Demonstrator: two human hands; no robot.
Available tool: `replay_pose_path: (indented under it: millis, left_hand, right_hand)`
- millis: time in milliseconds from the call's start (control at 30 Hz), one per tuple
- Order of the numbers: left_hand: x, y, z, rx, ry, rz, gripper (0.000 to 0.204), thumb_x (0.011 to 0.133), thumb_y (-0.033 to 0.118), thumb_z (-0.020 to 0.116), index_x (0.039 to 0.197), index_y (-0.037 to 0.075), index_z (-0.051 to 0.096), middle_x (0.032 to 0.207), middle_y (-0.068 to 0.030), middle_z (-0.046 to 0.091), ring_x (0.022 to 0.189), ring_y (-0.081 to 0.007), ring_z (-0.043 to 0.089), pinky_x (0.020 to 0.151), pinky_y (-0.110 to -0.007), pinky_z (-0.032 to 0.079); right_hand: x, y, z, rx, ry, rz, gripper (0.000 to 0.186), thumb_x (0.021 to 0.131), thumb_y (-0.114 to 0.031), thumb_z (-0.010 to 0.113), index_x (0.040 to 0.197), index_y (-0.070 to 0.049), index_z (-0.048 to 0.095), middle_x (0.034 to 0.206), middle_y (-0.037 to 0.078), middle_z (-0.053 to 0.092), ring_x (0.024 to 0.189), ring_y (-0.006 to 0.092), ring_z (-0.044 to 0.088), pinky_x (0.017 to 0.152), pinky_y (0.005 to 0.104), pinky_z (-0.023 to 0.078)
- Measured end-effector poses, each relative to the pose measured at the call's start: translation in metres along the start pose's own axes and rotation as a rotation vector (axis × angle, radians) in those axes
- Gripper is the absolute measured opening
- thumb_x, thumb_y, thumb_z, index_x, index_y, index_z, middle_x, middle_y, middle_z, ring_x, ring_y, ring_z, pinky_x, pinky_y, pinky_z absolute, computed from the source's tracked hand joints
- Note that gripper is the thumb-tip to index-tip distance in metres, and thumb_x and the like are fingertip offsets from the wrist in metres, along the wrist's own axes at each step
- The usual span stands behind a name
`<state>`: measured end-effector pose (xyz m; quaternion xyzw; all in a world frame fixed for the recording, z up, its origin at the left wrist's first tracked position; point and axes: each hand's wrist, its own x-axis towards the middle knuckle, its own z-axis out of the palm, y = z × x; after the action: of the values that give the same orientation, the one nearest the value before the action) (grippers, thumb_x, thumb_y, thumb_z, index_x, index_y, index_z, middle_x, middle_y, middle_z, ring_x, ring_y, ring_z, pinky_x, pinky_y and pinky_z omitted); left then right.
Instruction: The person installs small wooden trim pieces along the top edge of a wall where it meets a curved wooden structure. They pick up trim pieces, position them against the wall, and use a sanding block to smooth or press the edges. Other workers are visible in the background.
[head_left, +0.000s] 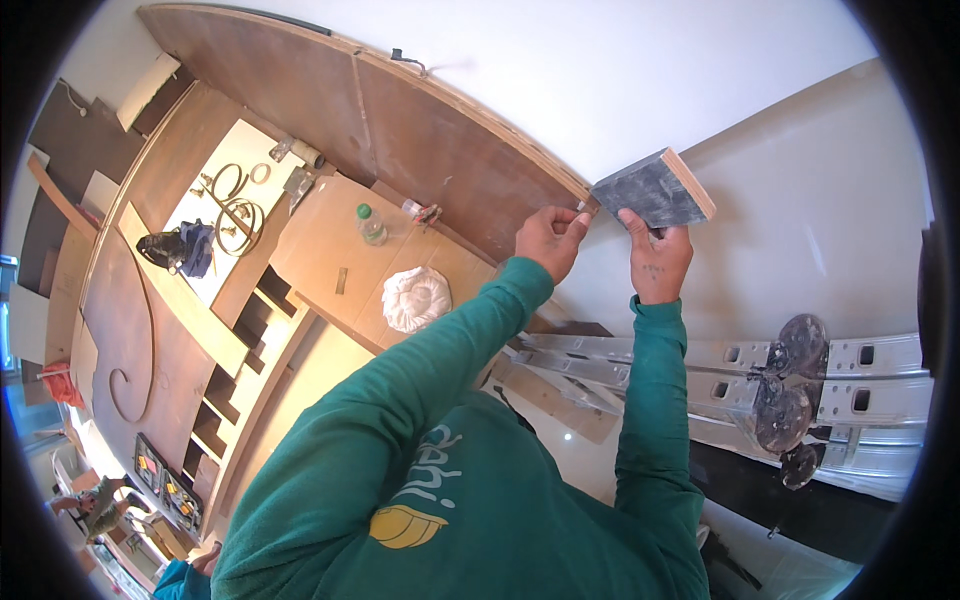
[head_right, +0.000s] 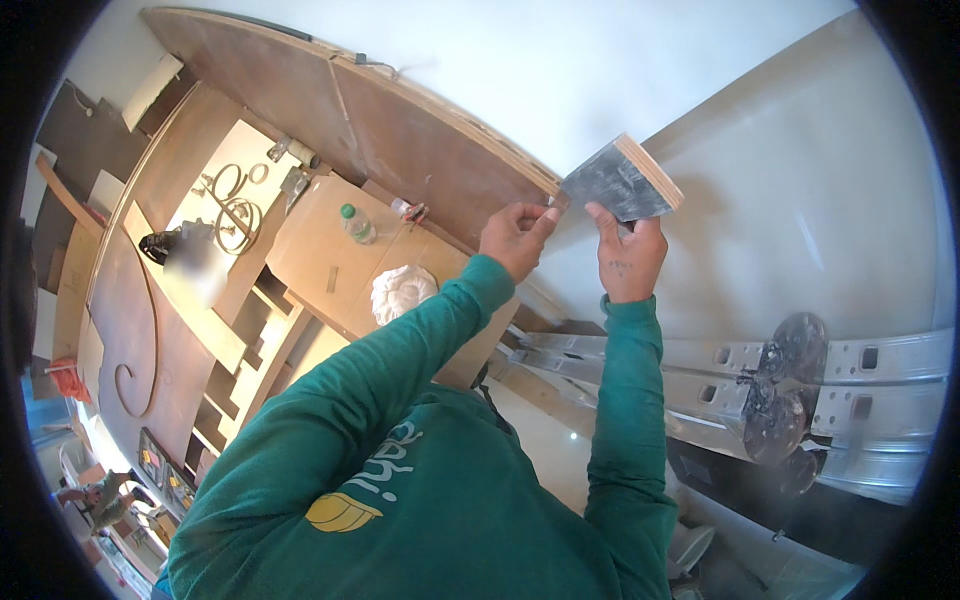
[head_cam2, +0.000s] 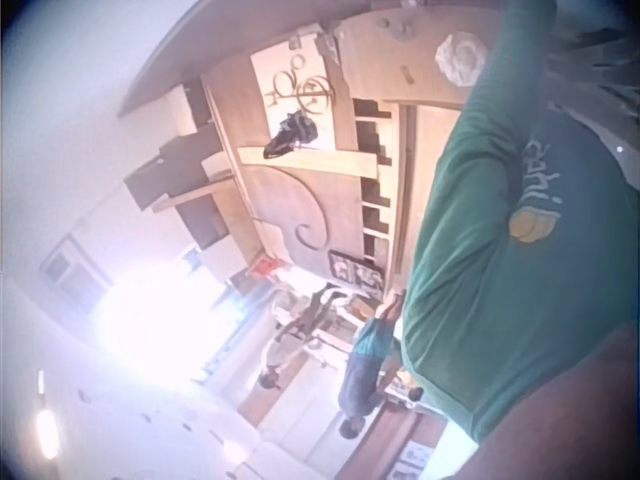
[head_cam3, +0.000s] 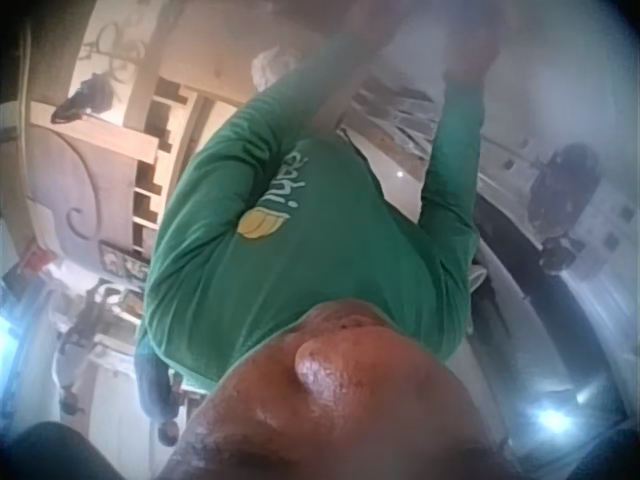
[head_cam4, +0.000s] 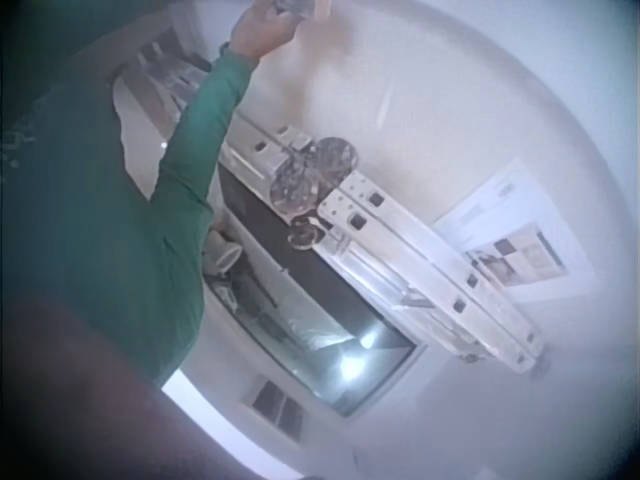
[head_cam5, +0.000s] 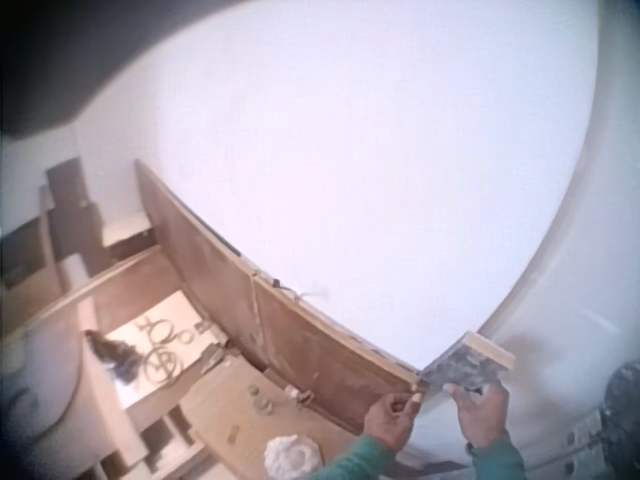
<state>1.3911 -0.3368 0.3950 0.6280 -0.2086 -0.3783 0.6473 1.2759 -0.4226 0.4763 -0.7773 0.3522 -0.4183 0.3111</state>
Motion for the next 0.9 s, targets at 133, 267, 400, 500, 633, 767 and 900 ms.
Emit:
replay_pose_path:
  millis: [133, 267, 400, 500, 633, 767, 900]
  left_hand:
    - [0.005, 0.0, 0.004, 0.076, 0.047, 0.066, 0.041, 0.09, 0.038, 0.075, 0.101, -0.001, 0.07, 0.085, -0.0095, 0.07, 0.073, -0.0169, 0.065, 0.067, -0.032, 0.053]
    - [0.006, 0.009, 0.0, 0.096, 0.041, 0.037, 0.039, 0.088, 0.038, 0.076, 0.097, 0.0, 0.072, 0.09, -0.0156, 0.073, 0.084, -0.0263, 0.071, 0.077, -0.038, 0.055]
    - [0.005, 0.01, 0.0, 0.124, 0.051, 0.042, 0.038, 0.088, 0.037, 0.075, 0.096, 0.001, 0.072, 0.089, -0.0156, 0.073, 0.082, -0.0268, 0.07, 0.077, -0.038, 0.055]
    - [0.008, 0.006, 0.003, 0.095, 0.055, 0.103, 0.039, 0.091, 0.038, 0.073, 0.096, -0.001, 0.071, 0.08, -0.0074, 0.07, 0.074, -0.0161, 0.064, 0.07, -0.033, 0.052]
    - [0.008, 0.006, 0.002, 0.105, 0.044, 0.074, 0.037, 0.09, 0.037, 0.073, 0.095, 0.0, 0.071, 0.083, -0.0098, 0.071, 0.076, -0.0197, 0.066, 0.072, -0.034, 0.053]
    - [0.006, 0.012, 0.001, 0.089, 0.034, 0.032, 0.035, 0.088, 0.035, 0.074, 0.095, 0.001, 0.072, 0.088, -0.015, 0.073, 0.082, -0.0267, 0.071, 0.077, -0.038, 0.055]
    - [0.009, 0.006, 0.001, 0.079, 0.004, 0.033, 0.037, 0.088, 0.036, 0.074, 0.097, 0.0, 0.073, 0.09, -0.0151, 0.074, 0.083, -0.0255, 0.071, 0.078, -0.038, 0.055]
  right_hand:
    - [0.005, 0.006, 0.0, -0.127, -0.039, 0.028, 0.041, 0.088, -0.018, 0.081, 0.117, 0.003, 0.061, 0.105, 0.012, 0.074, 0.095, 0.0193, 0.07, 0.086, 0.0322, 0.054]
    - [0.007, 0.002, 0.003, -0.089, -0.054, 0.075, 0.041, 0.09, -0.017, 0.08, 0.119, 0.004, 0.06, 0.108, 0.011, 0.072, 0.097, 0.0168, 0.068, 0.087, 0.0309, 0.054]
    - [0.006, 0.006, 0.004, -0.022, -0.018, 0.027, 0.044, 0.088, -0.02, 0.08, 0.119, 0.003, 0.06, 0.104, 0.015, 0.074, 0.093, 0.0246, 0.073, 0.082, 0.0347, 0.056]
    - [0.004, 0.012, 0.003, -0.141, 0.006, -0.083, 0.042, 0.088, -0.021, 0.08, 0.118, 0.002, 0.061, 0.104, 0.015, 0.074, 0.093, 0.0247, 0.073, 0.082, 0.035, 0.056]
    - [0.009, 0.003, 0.001, -0.141, -0.07, 0.063, 0.04, 0.09, -0.015, 0.079, 0.12, 0.005, 0.06, 0.107, 0.012, 0.072, 0.096, 0.0169, 0.068, 0.087, 0.0311, 0.053]
    - [0.009, 0.008, 0.002, -0.091, -0.048, 0.046, 0.041, 0.091, -0.015, 0.079, 0.12, 0.005, 0.06, 0.107, 0.012, 0.072, 0.097, 0.0167, 0.067, 0.087, 0.0309, 0.053]
    - [0.007, 0.003, 0.001, -0.076, -0.062, 0.03, 0.042, 0.091, -0.015, 0.078, 0.122, 0.005, 0.058, 0.109, 0.011, 0.071, 0.098, 0.0168, 0.067, 0.087, 0.0307, 0.053]
